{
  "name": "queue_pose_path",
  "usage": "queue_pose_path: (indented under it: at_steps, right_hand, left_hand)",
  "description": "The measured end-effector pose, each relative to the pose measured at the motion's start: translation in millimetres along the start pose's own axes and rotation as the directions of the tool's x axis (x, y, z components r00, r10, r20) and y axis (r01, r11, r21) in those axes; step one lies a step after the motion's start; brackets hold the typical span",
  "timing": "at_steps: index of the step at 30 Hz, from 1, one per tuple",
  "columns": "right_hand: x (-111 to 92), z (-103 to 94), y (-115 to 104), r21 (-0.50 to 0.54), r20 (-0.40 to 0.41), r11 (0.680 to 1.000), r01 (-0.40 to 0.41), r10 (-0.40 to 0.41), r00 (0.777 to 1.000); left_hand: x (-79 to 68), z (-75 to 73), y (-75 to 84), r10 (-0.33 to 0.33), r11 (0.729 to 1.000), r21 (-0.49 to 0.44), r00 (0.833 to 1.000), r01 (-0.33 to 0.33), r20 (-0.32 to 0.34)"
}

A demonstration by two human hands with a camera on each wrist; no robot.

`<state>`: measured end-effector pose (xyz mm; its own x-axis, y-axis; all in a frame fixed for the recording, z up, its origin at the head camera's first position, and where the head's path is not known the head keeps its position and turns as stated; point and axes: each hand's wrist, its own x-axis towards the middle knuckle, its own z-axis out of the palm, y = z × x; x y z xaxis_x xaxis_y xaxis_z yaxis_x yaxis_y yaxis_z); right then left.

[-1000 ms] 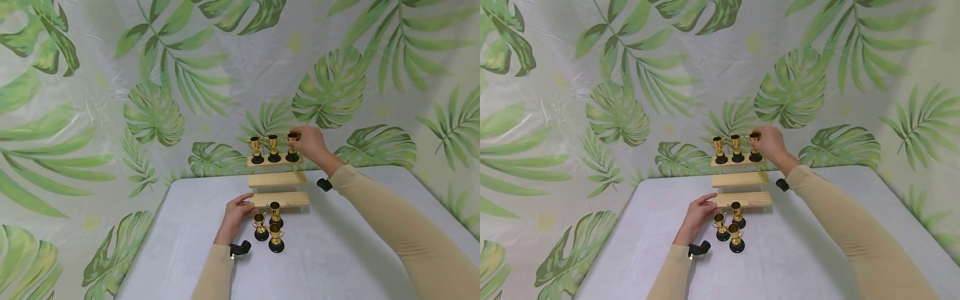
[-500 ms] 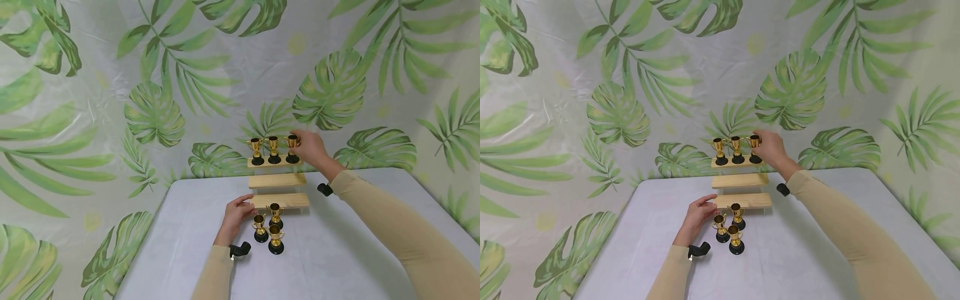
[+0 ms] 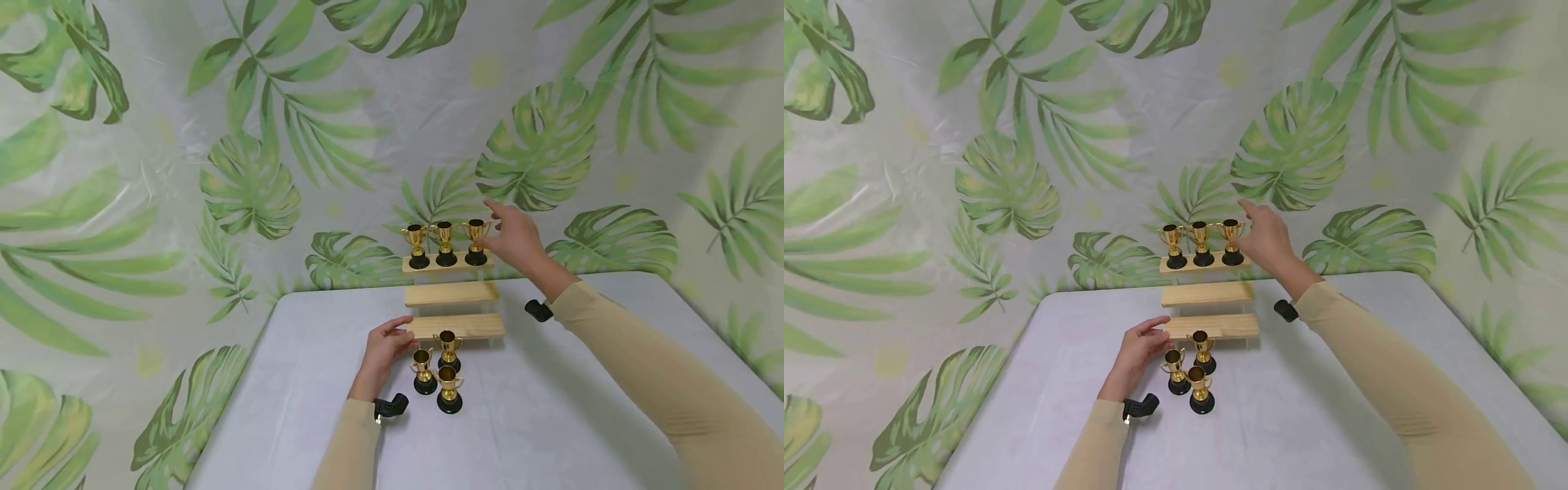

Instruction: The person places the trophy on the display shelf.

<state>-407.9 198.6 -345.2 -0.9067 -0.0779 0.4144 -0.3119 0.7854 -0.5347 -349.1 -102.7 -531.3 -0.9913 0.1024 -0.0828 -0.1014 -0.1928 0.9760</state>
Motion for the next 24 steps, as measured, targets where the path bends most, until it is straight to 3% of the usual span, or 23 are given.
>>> queue_pose_path:
  at_steps: [11, 18, 24]
  right_hand:
    - [-27.0, -22.8, -19.0, 0.023, -0.098, 1.000, 0.009, -0.007, 0.995]
    - [-51.9, -29.6, -29.7, 0.098, -0.096, 0.994, 0.047, -0.038, 0.995]
    - [-78.8, -22.9, -37.0, 0.142, -0.087, 0.988, 0.056, -0.044, 0.995]
  left_hand:
    - [-0.9, 1.0, 2.1, -0.001, 1.000, -0.015, 1.000, 0.000, -0.008]
    - [-0.1, 0.9, 2.4, -0.001, 1.000, -0.005, 1.000, 0.001, -0.004]
    - [-0.8, -0.8, 0.4, -0.004, 1.000, 0.005, 1.000, 0.004, -0.010]
